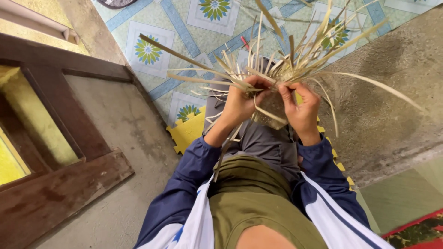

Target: Weaving a basket or container using dried plant fibers

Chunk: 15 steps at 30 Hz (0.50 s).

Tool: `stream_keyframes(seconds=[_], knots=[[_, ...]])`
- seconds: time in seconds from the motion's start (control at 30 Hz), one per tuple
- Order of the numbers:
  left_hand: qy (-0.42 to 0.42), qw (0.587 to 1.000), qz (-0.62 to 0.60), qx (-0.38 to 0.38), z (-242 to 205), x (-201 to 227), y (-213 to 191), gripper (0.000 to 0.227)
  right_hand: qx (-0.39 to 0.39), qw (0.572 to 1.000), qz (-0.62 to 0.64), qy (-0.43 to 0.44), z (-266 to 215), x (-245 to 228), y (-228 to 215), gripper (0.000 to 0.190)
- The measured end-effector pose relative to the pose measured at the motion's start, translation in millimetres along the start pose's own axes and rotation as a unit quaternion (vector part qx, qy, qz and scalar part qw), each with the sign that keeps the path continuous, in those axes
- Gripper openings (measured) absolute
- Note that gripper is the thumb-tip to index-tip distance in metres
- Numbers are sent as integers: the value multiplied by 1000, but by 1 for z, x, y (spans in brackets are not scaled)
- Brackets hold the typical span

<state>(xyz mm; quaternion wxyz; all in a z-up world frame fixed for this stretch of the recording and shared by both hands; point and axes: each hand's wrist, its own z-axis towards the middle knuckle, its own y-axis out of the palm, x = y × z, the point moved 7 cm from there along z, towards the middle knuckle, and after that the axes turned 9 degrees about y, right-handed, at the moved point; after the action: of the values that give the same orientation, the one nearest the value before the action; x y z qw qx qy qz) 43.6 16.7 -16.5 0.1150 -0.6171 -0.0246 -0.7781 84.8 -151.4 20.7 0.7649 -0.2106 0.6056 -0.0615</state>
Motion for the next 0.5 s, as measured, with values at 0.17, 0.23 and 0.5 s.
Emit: stream_keyframes(seconds=[0.17, 0.23, 0.5], knots=[[17, 999, -3, -27, 5, 8, -3, 19, -65, 995, -36, -63, -5, 5, 11, 9], [8, 999, -16, -43, 7, 10, -5, 25, -68, 996, -29, -47, -4, 8, 10, 9], [-27, 995, -70, -60, 7, 13, -6, 37, -86, 996, -19, -7, 0, 9, 12, 9]])
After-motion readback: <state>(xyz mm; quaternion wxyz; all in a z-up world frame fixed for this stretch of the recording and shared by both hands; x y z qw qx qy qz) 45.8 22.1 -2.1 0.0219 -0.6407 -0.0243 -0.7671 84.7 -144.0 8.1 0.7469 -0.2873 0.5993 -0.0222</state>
